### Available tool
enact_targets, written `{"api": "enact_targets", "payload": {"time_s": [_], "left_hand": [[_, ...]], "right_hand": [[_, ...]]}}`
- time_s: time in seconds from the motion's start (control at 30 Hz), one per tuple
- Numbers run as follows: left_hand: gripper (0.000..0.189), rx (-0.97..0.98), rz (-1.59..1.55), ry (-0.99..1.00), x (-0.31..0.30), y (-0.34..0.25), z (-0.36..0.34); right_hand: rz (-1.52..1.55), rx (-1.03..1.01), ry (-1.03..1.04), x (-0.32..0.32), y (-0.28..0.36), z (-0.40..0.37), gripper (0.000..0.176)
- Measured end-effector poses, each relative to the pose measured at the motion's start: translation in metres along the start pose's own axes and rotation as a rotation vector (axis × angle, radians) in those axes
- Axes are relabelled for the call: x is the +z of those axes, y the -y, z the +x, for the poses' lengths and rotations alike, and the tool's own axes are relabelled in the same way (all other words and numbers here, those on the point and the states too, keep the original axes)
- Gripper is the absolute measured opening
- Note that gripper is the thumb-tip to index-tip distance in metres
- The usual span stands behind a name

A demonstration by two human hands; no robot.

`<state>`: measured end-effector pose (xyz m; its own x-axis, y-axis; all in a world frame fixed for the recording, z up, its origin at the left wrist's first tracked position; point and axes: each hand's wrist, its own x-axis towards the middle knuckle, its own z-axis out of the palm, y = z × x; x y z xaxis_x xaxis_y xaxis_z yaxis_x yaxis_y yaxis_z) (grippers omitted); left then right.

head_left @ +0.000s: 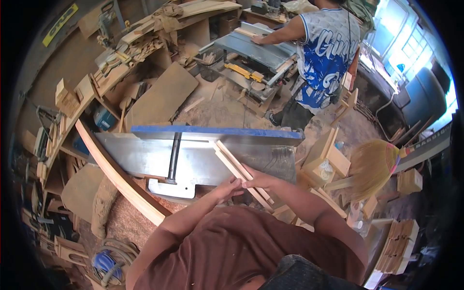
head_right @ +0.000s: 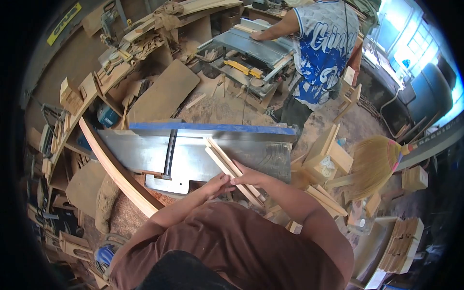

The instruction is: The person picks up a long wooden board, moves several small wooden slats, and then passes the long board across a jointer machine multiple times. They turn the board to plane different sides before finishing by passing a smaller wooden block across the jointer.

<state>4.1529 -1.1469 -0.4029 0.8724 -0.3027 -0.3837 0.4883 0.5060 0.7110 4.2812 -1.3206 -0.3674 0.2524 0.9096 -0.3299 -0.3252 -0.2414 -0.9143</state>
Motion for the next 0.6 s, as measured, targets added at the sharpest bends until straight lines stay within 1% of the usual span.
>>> {"api": "enact_targets", "payload": {"time_s": [0.03,0.1,0.13,0.17,0.2,0.23,0.27,0.33,0.37,0.4,0.43,0.47,0.5,0.53,0.57,0.6], "left_hand": [[0.071,0.061,-0.092,-0.015,0.001,0.004,0.005],[0.066,0.097,-0.166,-0.109,0.025,-0.029,-0.006],[0.057,0.209,-0.244,-0.168,0.028,-0.030,0.002],[0.049,0.237,-0.324,-0.196,0.042,-0.053,-0.002],[0.048,0.285,-0.329,-0.216,0.042,-0.063,0.000],[0.047,0.329,-0.368,-0.197,0.047,-0.079,0.000],[0.047,0.334,-0.377,-0.208,0.048,-0.091,-0.002],[0.054,0.423,-0.460,-0.098,0.049,-0.109,-0.007],[0.054,0.431,-0.460,-0.102,0.050,-0.116,-0.013],[0.053,0.441,-0.465,-0.043,0.051,-0.122,-0.020],[0.053,0.449,-0.470,0.015,0.051,-0.126,-0.024],[0.053,0.453,-0.471,0.011,0.047,-0.124,-0.023],[0.051,0.454,-0.454,-0.058,0.045,-0.122,-0.020],[0.050,0.454,-0.436,-0.125,0.043,-0.121,-0.016],[0.050,0.455,-0.434,-0.124,0.043,-0.122,-0.016],[0.047,0.452,-0.435,-0.173,0.043,-0.125,-0.013]], "right_hand": [[-0.003,0.016,0.010,0.003,0.004,0.002,0.113],[-0.354,-0.131,-0.207,0.012,0.030,0.004,0.114],[-0.534,-0.190,-0.293,0.021,0.045,0.005,0.120],[-0.643,-0.249,-0.383,0.024,0.046,0.013,0.125],[-0.751,-0.188,-0.466,0.029,0.062,0.013,0.126],[-0.856,-0.145,-0.530,0.038,0.080,0.010,0.115],[-0.858,-0.143,-0.515,0.039,0.089,0.012,0.115],[-0.938,-0.255,-0.565,0.035,0.100,0.013,0.099],[-0.970,-0.497,-0.644,0.033,0.097,0.019,0.084],[-0.971,-0.502,-0.638,0.028,0.095,0.020,0.084],[-0.714,-0.406,-0.639,0.023,0.094,0.021,0.082],[-0.457,-0.305,-0.633,0.025,0.098,0.019,0.080],[-0.398,-0.235,-0.492,0.033,0.119,0.012,0.071],[-0.399,-0.236,-0.490,0.034,0.117,0.014,0.071],[-0.387,-0.267,-0.459,0.036,0.113,0.018,0.070],[-0.377,-0.302,-0.431,0.037,0.112,0.022,0.069]]}}
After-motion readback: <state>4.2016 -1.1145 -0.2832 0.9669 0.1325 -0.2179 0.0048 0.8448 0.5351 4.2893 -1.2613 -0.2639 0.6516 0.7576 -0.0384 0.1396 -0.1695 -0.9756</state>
